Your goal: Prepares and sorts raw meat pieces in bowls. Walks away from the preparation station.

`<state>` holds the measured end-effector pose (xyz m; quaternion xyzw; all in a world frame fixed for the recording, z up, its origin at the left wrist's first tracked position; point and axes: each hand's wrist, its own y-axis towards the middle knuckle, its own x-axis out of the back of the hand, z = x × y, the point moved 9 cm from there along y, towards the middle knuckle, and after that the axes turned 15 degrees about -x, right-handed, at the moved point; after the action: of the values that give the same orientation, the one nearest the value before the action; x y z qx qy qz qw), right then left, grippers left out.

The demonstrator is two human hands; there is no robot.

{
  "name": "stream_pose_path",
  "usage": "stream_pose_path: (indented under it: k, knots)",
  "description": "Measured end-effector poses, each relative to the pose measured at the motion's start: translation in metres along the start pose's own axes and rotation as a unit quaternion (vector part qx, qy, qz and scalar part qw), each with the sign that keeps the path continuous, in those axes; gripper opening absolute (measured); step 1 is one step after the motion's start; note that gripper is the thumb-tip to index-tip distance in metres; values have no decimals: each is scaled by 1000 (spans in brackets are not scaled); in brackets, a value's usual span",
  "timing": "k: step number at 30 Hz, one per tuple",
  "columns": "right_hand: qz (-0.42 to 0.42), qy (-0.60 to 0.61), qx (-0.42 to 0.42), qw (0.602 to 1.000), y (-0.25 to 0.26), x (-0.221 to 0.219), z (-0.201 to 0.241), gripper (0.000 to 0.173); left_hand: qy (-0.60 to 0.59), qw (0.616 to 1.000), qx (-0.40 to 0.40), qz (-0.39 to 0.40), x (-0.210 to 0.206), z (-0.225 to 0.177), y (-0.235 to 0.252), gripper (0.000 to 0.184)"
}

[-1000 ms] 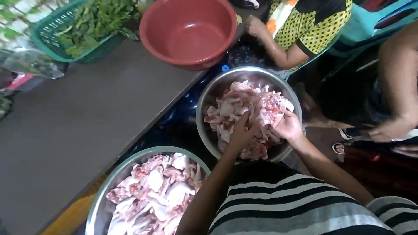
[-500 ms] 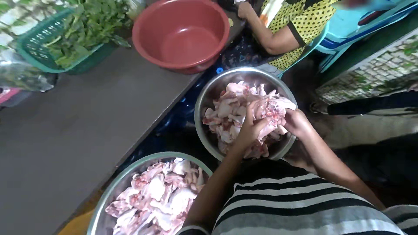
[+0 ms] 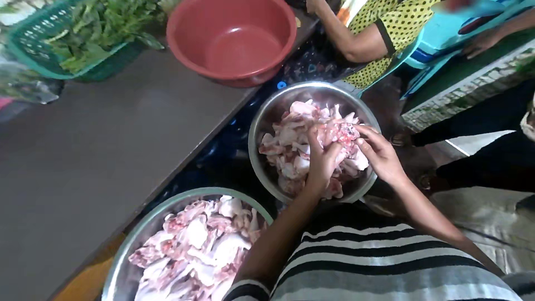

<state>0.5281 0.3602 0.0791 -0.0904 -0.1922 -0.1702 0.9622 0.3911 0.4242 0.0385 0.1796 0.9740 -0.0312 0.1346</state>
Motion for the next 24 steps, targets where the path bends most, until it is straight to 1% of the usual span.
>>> stream_pose_path:
  k: [2, 6, 11, 14, 17, 19, 22, 24]
  knots:
    - [16, 6, 9, 1000, 3, -4, -2, 39, 36, 999, 6, -22, 2, -1, -5, 67]
    - [34, 16, 24, 999, 9, -5, -3, 37, 33, 997, -2, -67, -2, -7, -7, 66]
    - [45, 28, 43, 998, 12, 0, -2, 36, 67, 994, -29, -80, -8, -11, -9, 60]
    - [39, 31, 38, 998, 17, 4, -1, 31, 57, 993, -51, -87, -14, -9, -8, 60]
    - [31, 59, -20, 998, 22, 5, -9, 28, 41, 995, -53, -80, -21, -8, -9, 61]
    - [31, 89, -60, 994, 23, 6, -16, 29, 60, 994, -48, -73, -23, -10, -8, 63]
    - [52, 158, -133, 977, 23, 3, -32, 30, 85, 994, -49, -56, -22, -8, -8, 63]
    - [58, 170, -171, 969, 23, 2, -35, 28, 83, 995, -36, -42, -22, -5, -9, 59]
